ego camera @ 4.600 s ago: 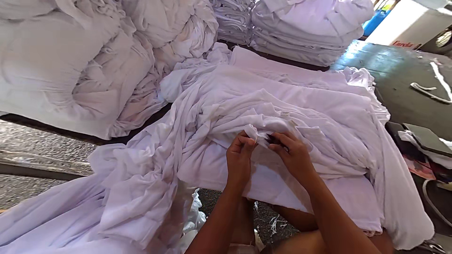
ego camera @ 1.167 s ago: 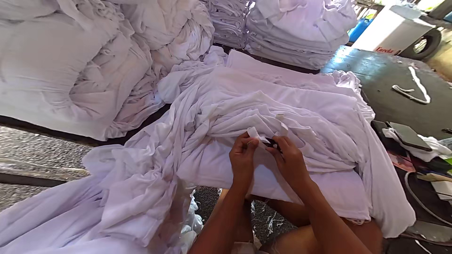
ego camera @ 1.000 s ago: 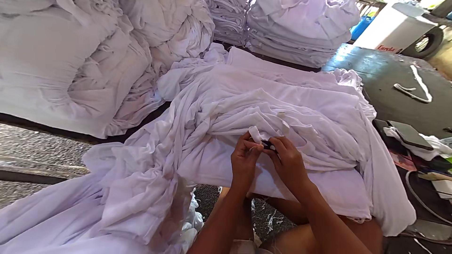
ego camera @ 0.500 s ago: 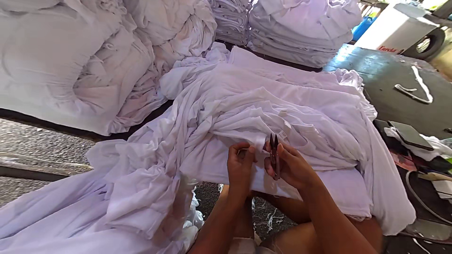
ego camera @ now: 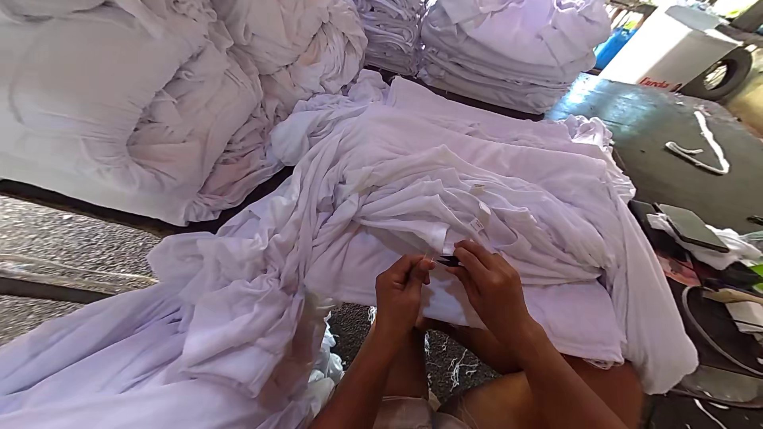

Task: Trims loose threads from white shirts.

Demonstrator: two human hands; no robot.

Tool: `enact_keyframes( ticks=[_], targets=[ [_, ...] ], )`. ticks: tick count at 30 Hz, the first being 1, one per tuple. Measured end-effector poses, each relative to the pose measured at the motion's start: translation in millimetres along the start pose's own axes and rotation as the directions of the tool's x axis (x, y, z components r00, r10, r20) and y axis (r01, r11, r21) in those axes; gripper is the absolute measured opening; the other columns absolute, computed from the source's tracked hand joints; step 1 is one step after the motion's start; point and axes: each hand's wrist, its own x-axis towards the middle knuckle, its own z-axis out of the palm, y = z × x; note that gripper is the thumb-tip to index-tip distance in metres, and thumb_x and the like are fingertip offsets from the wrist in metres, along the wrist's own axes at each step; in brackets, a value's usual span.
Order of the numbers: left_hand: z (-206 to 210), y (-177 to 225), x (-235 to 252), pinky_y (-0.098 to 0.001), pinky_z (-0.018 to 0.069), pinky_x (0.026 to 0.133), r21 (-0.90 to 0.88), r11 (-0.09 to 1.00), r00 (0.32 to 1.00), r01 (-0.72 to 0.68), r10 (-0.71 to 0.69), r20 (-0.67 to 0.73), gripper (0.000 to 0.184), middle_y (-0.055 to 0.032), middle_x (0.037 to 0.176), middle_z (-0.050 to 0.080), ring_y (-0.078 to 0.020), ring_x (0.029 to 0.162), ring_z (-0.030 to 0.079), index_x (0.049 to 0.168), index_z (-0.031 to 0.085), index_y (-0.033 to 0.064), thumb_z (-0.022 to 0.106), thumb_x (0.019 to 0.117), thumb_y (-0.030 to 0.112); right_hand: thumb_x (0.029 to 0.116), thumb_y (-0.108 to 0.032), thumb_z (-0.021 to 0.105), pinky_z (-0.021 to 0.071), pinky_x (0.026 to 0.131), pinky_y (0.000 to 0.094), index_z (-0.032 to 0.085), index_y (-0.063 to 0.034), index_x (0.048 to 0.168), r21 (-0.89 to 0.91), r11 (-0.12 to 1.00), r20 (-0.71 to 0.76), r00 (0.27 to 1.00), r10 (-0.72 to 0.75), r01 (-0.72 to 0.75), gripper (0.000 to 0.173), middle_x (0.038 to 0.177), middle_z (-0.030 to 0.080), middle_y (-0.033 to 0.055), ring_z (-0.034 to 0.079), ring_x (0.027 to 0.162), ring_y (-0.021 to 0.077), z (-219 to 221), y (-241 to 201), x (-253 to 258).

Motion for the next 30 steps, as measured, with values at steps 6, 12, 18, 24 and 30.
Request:
enact_keyframes(
  ticks=[6, 12, 18, 24, 30],
  targets=[
    [4, -2, 0, -0.0094, 0.0428, 0.056, 0.013, 1.0, 0.999, -0.024, 0.023, 0.035, 0.016, 0.0093, 0.071, 0.06, 0.0079, 0.06, 0.051, 0.092, 0.069, -0.0014, 0.055, 0.0984, 0.003, 0.0984, -0.019, 0.062, 0.0584, 0.067, 0.0397, 0.077, -0.0014, 0.105, -0.073, 0.997, 0.005, 1.0, 0.015, -0.015, 0.023, 0.108, 0.076, 0.0144, 0.074, 0.081, 0.0284, 9, 0, 6],
    [4, -3, 0, -0.0085, 0.0435, 0.059, 0.072, 0.996, 0.996, -0.055, 0.05, 0.071, 0.016, 0.0075, 0.071, 0.061, 0.0086, 0.062, 0.052, 0.091, 0.07, -0.0029, 0.057, 0.0972, 0.005, 0.0991, -0.018, 0.062, 0.0605, 0.077, 0.043, 0.075, 0.0005, 0.108, 0.104, 0.992, 0.07, 0.995, 0.064, -0.071, 0.025, 0.109, 0.075, 0.0169, 0.075, 0.09, 0.0298, 14, -1, 9],
    [-14, 2, -12, -0.0218, 0.0549, 0.07, -0.014, 0.999, 0.642, -0.04, 0.036, 0.766, 0.021, -0.0086, 0.082, 0.07, -0.0054, 0.072, 0.064, 0.092, 0.073, -0.0059, 0.058, 0.0988, 0.006, 0.1046, -0.021, 0.051, 0.0533, 0.064, 0.0183, 0.061, -0.0036, 0.118, 0.754, 0.234, 0.61, 0.786, 0.098, -0.614, 0.024, 0.084, 0.067, -0.0067, 0.062, 0.067, -0.0001, 6, 15, 29],
    [-27, 10, 23, -0.0257, 0.0591, 0.076, 0.092, 0.983, 0.954, -0.157, 0.127, 0.273, 0.022, -0.0136, 0.122, 0.066, -0.0088, 0.088, 0.068, 0.111, 0.069, -0.0047, 0.063, 0.0971, 0.011, 0.102, -0.028, 0.06, 0.0554, 0.065, 0.018, 0.064, -0.0126, 0.111, 0.796, -0.149, 0.603, 0.791, 0.102, -0.587, 0.018, 0.089, 0.071, -0.0032, 0.064, 0.066, 0.0023, -15, 23, 46],
    [-7, 6, 75, -0.0205, 0.0523, 0.057, 0.135, 0.982, 0.965, 0.135, -0.161, 0.205, 0.048, -0.0072, 0.109, 0.071, -0.0043, 0.061, 0.061, 0.146, 0.047, 0.0025, 0.061, 0.0998, 0.005, 0.1047, -0.014, 0.049, 0.0536, 0.064, 0.0183, 0.062, -0.0066, 0.113, 0.826, 0.044, 0.536, 0.809, 0.241, -0.561, 0.017, 0.079, 0.067, -0.0046, 0.061, 0.064, 0.0018, -15, 22, 60]
  ],
)
